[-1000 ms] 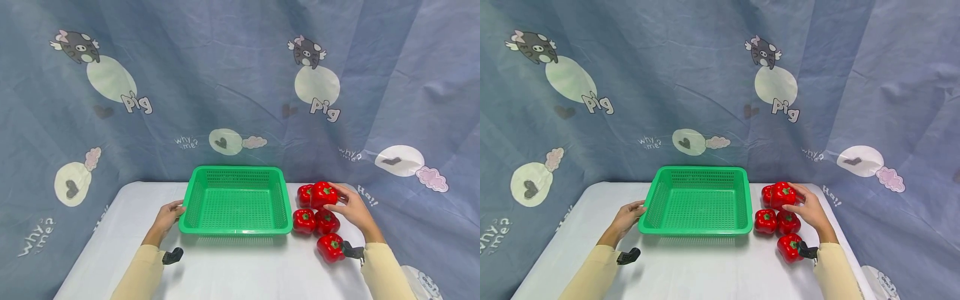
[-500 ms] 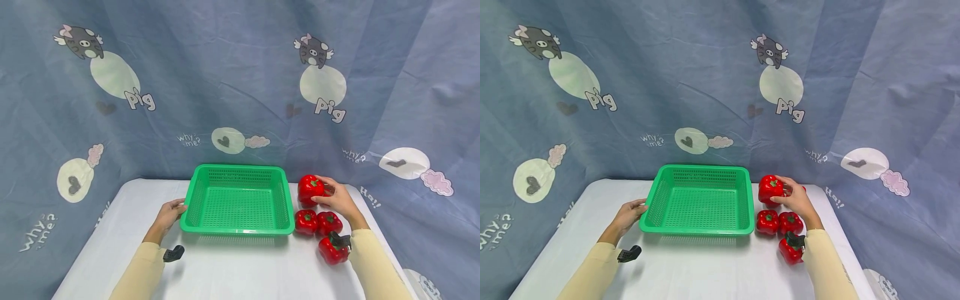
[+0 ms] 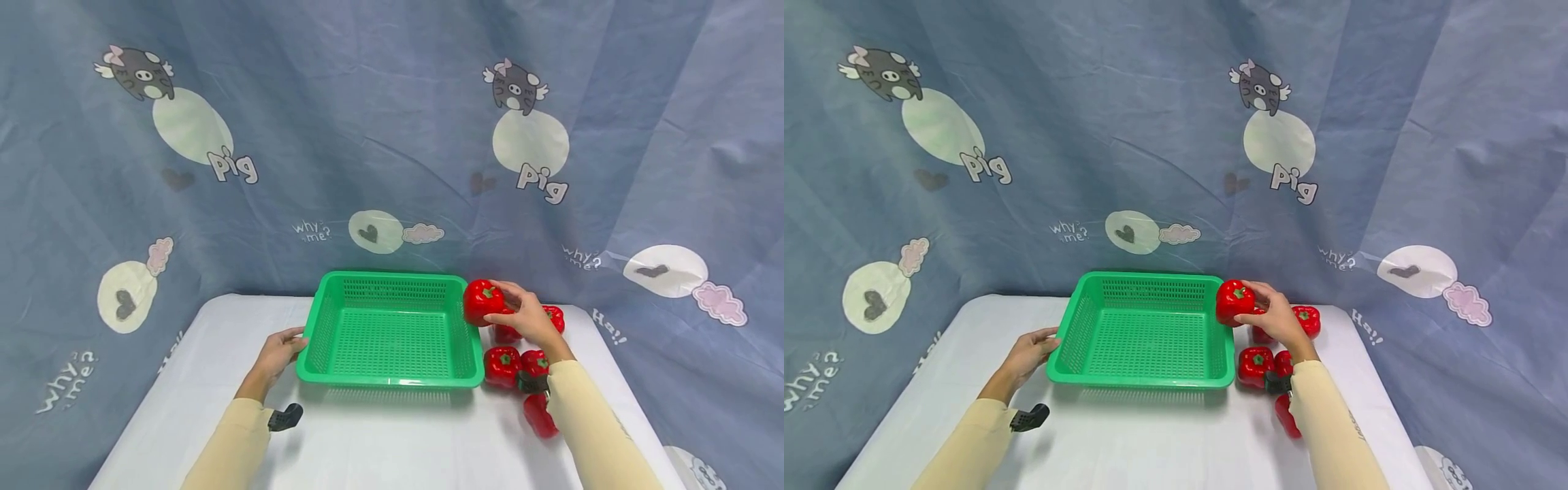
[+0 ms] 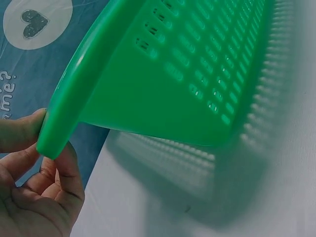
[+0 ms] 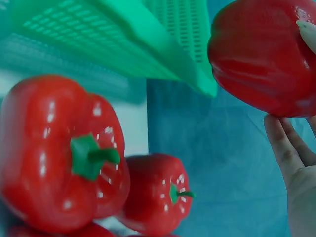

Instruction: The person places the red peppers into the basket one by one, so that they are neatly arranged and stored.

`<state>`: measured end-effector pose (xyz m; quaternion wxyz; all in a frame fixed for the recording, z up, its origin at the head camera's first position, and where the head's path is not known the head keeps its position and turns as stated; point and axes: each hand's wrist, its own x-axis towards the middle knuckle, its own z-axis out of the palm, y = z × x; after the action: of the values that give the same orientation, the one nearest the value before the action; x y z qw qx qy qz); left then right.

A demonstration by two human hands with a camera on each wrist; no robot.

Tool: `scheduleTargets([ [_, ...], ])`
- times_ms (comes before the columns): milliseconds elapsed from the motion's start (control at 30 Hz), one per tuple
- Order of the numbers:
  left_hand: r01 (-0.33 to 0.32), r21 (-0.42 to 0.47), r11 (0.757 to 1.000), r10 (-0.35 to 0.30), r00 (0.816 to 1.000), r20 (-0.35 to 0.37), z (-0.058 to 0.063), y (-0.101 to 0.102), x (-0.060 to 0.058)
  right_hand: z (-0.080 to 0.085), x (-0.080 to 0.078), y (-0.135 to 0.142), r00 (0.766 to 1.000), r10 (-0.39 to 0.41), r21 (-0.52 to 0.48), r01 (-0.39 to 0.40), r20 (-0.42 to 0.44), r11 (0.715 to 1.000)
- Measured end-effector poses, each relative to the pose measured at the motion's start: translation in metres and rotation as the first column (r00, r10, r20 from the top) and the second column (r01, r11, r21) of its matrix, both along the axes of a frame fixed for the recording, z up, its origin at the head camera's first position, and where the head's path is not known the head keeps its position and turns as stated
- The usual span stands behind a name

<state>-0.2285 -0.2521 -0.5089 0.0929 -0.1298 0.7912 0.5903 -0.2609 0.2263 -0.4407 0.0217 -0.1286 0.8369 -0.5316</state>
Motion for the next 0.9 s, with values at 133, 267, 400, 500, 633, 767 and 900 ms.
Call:
scheduleTargets([
  [133,0.000,0.000,1.000,0.000,1.000,-0.003,-0.002,0.000,0.000,0.000,-0.005,-0.011,1.000,0.008,0.010,-0.008,0.015,1.000],
  [267,0.003,0.000,1.000,-0.003,1.000,0.001,-0.002,-0.001,0.000,-0.001,-0.011,-0.024,1.000,0.007,0.004,-0.007,0.027,1.000],
  [400,0.005,-0.003,1.000,-0.005,1.000,0.009,-0.002,-0.001,-0.001,-0.003,-0.016,-0.037,0.999,0.013,0.004,-0.013,0.036,1.000],
  [500,0.002,-0.005,1.000,-0.002,1.000,0.011,-0.003,-0.001,-0.001,-0.004,-0.019,-0.044,0.999,0.019,0.003,-0.019,0.048,1.000],
  [633,0.002,-0.008,1.000,-0.002,1.000,0.013,-0.003,0.000,-0.001,-0.005,-0.023,-0.054,0.998,0.017,0.000,-0.017,0.063,1.000],
  [767,0.007,-0.007,1.000,-0.007,1.000,0.010,-0.001,0.000,0.000,-0.007,-0.031,-0.066,0.996,0.007,0.026,-0.009,0.087,1.000],
  [900,0.007,-0.011,1.000,-0.006,1.000,0.007,-0.001,0.000,0.000,-0.010,-0.038,-0.076,0.995,-0.002,0.064,-0.004,0.100,0.998],
])
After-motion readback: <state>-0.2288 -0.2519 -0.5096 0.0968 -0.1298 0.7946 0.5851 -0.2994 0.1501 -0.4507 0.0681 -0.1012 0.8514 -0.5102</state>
